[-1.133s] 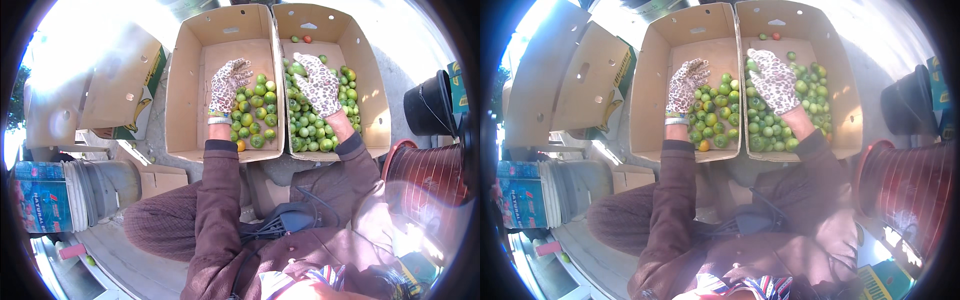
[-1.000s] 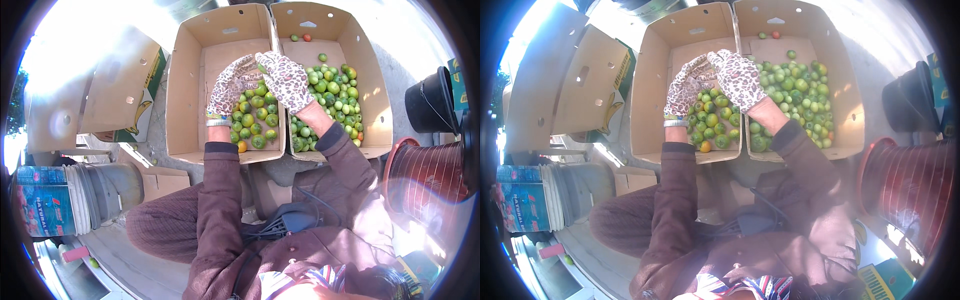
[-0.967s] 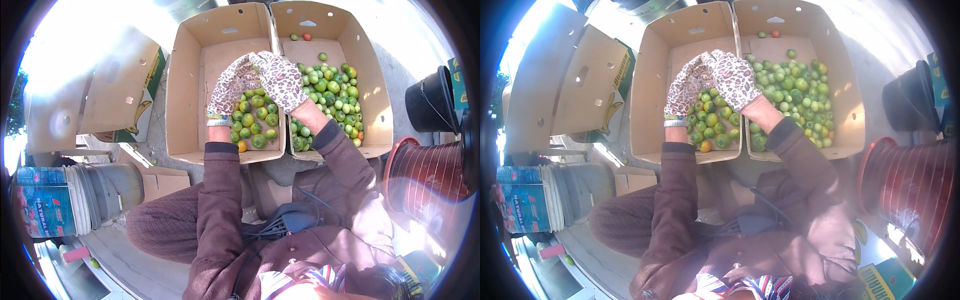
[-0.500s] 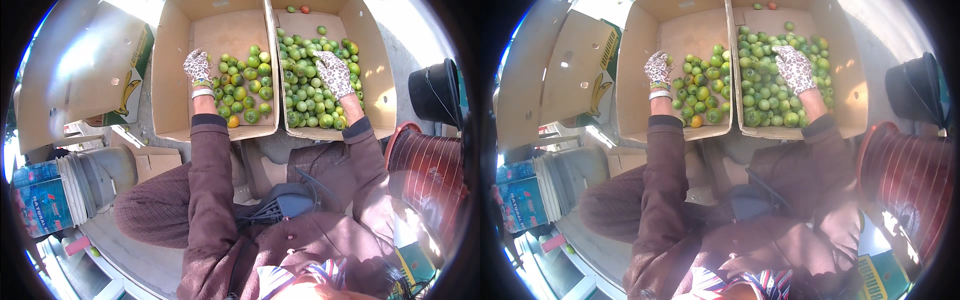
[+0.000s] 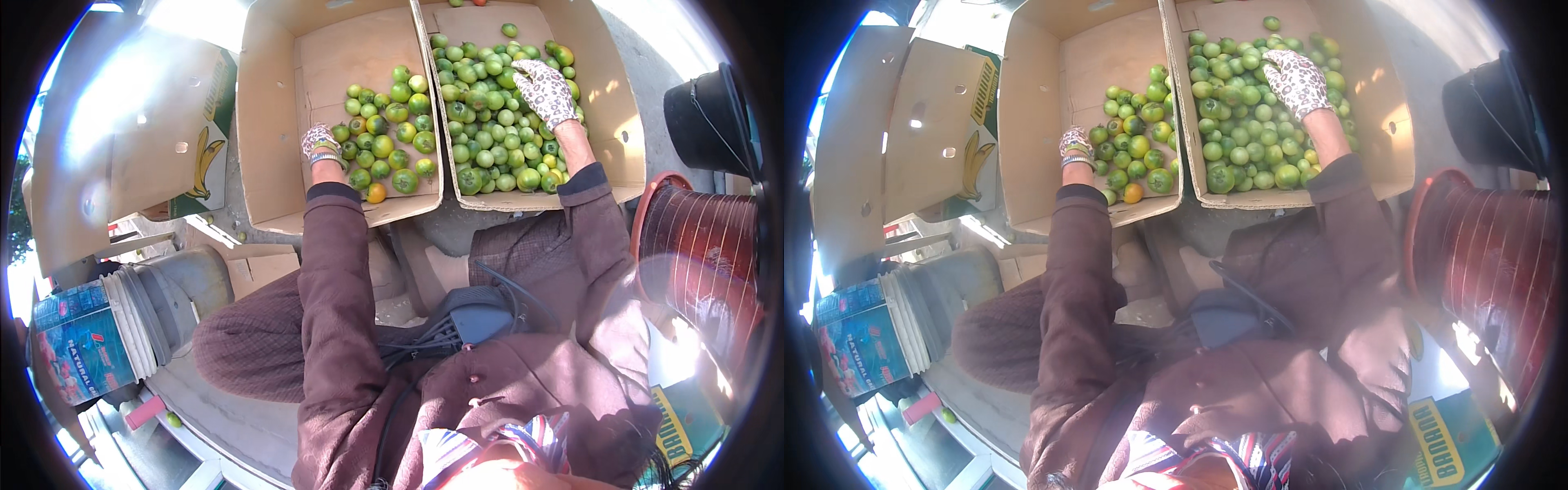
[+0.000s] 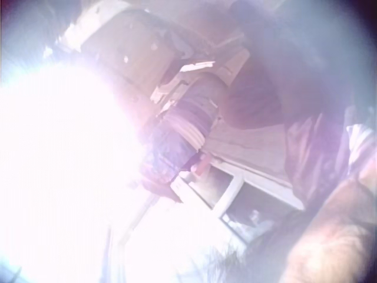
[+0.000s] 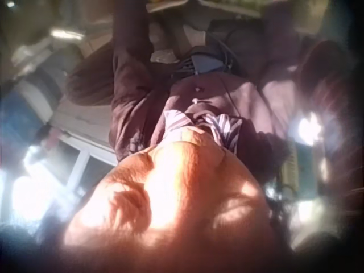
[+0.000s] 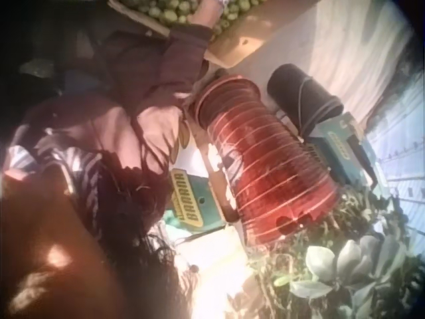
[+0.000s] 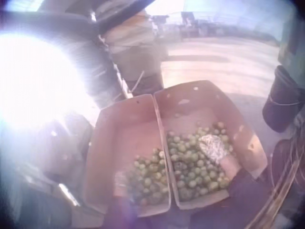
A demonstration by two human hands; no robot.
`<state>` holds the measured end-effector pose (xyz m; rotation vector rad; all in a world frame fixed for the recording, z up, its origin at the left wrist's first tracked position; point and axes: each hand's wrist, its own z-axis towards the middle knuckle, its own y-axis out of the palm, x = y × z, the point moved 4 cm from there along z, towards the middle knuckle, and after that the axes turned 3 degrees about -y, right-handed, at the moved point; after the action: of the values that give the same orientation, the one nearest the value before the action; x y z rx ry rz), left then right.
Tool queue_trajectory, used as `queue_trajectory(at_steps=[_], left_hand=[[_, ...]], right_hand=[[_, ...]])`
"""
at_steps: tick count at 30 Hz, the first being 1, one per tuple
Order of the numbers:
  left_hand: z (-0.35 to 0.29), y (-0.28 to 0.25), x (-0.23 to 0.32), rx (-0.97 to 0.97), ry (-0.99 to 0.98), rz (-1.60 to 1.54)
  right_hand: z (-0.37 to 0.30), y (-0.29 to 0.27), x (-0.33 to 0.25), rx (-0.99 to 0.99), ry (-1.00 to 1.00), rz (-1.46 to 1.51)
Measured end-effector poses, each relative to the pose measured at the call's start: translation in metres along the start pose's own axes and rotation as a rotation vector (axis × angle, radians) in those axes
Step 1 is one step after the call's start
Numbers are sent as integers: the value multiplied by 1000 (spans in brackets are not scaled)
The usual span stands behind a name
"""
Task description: The person sits cross-legged and sorts green limes by hand from one cardboard box into another. They repeatedly pick up limes and transfer them between the two boxes, gradually filling the second box.
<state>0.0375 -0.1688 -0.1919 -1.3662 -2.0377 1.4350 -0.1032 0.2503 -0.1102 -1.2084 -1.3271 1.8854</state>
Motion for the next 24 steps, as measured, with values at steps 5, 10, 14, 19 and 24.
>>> queue_trajectory(at_steps=[5, 10, 14, 19, 24], left_hand=[[5, -6, -56, 514, -509, -965], [-57, -98, -3, 975, -182, -1216], [-73, -107, 0, 930, -38, -1339], [-65, -103, -1, 791, -41, -1473], [-65, -103, 12, 735, 32, -1526]], right_hand=[[20, -7, 30, 98, 78, 23], [-8, -12, 83, -294, 253, -204], [-5, 5, 72, -435, 218, -229], [-13, -6, 33, -590, 163, -373], [-13, 11, 38, -531, 93, -524]])
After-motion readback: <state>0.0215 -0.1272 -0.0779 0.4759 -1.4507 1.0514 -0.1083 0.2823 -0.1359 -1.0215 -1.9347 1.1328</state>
